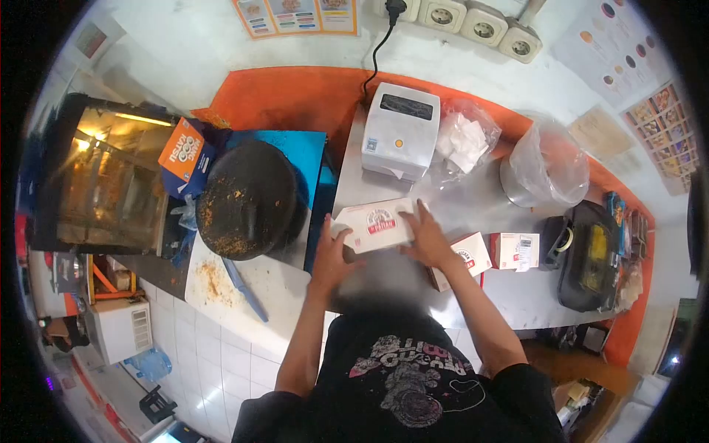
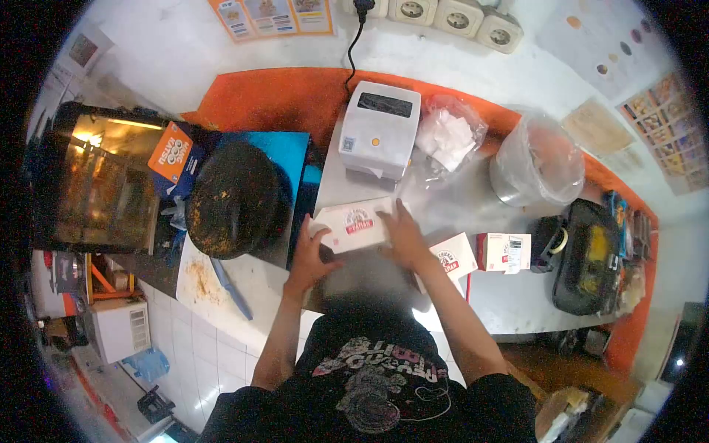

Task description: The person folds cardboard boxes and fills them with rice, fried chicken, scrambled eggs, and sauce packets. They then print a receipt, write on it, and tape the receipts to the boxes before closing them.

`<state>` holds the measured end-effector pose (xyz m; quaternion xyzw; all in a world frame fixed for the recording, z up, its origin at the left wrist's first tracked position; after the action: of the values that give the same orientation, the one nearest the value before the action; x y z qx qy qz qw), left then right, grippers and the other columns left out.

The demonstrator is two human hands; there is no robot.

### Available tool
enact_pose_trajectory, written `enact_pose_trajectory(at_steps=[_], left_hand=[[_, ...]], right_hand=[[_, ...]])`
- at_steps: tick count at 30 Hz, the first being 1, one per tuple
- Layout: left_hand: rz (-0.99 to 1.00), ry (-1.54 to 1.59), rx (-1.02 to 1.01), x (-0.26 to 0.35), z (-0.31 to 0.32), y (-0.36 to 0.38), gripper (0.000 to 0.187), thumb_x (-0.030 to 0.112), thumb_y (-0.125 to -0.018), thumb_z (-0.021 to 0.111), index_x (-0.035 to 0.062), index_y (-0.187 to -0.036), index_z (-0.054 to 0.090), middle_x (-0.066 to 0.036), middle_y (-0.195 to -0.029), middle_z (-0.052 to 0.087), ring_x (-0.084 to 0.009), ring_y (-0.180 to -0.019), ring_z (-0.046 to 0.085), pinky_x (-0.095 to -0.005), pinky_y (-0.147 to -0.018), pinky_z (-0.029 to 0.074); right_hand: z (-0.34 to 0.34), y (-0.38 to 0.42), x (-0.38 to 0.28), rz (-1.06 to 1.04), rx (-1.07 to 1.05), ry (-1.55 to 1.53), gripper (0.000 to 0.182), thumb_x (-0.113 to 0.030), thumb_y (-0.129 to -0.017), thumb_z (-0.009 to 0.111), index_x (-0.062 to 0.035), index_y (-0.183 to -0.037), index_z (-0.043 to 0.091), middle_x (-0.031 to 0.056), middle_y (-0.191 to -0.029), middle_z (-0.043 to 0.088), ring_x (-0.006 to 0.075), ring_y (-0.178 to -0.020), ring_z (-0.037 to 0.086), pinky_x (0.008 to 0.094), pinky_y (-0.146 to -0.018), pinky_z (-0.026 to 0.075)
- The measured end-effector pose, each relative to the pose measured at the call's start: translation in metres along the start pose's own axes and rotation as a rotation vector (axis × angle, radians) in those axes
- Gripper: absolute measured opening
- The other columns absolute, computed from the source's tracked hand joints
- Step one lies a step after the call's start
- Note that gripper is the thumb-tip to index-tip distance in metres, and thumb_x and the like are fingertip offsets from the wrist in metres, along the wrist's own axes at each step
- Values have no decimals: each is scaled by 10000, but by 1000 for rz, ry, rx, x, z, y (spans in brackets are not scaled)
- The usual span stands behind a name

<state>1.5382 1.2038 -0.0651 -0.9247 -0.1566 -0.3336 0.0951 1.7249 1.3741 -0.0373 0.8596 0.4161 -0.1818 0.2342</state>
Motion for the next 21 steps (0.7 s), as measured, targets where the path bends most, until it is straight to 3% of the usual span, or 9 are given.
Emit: enact_pose_trajectory(at_steps=[2,4,5,6,8,12,16,17,21], left_hand=[[-63,47,-3,-9,30,-1,1101,531,-596,1010,42,-1410,454,-388,-1700,146,-499,-1620,115,-532,-1299,223],[-47,160,20,-6,39,-13,1076,438,-629,1011,46,-1441,423,-388,-1707,92,-513,-1609,141,-535,-1291,243],[-37,268,44,-5,38,-18,1062,344,-662,1012,50,-1472,391,-388,-1715,38,-527,-1598,166,-537,-1283,264],[-36,272,36,-5,38,-22,1062,344,-662,1012,50,-1472,391,-388,-1715,38,-527,-1598,166,-537,-1283,264],[-121,624,-73,-12,52,-27,1093,285,-662,1022,46,-1504,366,-368,-1725,5,-518,-1599,177,-525,-1266,314],[3,512,-53,-10,52,-27,1108,294,-697,1002,49,-1563,356,-344,-1735,-12,-480,-1597,229,-497,-1210,413],[-65,510,-117,19,8,-14,954,295,-777,955,58,-1561,467,-333,-1696,232,-445,-1526,403,-471,-1148,479],[-88,533,-142,23,1,-9,864,287,-819,928,58,-1541,514,-331,-1665,330,-435,-1498,453,-468,-1140,484],[-166,505,-24,12,-12,4,740,257,-883,879,43,-1509,548,-304,-1594,463,-437,-1452,512,-464,-1114,506]], right_hand=[[43,-3,8,10,30,-176,1038,-282,-792,910,-180,-1638,316,363,-1674,168,537,-1564,217,558,-1261,326],[58,-7,10,40,30,-459,1108,-241,-790,925,-193,-1664,246,312,-1724,23,472,-1624,78,548,-1298,267],[59,-9,12,46,33,-458,1108,-241,-790,925,-193,-1664,246,312,-1724,23,472,-1624,78,548,-1298,267],[57,-9,10,-9,88,-511,1076,-210,-807,909,-183,-1663,259,293,-1727,53,467,-1621,101,537,-1299,262],[58,-4,8,-54,148,-565,1044,-179,-824,893,-172,-1663,272,274,-1730,83,462,-1619,124,526,-1301,257],[57,12,3,-9,216,-573,881,-136,-893,812,-140,-1644,351,255,-1672,250,443,-1573,251,497,-1285,281],[51,45,-10,119,189,-554,689,-207,-1009,698,-121,-1625,401,220,-1496,438,374,-1454,421,461,-1236,355],[50,50,-14,128,189,-556,689,-207,-1009,698,-121,-1625,401,220,-1496,438,374,-1454,421,461,-1236,355],[54,64,-16,180,385,-767,575,-330,-1091,602,-103,-1596,445,253,-1459,466,393,-1371,465,457,-1180,382]])
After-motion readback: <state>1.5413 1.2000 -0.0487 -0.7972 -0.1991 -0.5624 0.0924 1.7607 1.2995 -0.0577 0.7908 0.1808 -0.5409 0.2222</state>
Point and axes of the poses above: each hand's wrist, its own y-axis away from the middle knuckle, its own z-axis out of the palm, x = y × z, the point moved 8 cm from there along -y, towards the middle knuckle
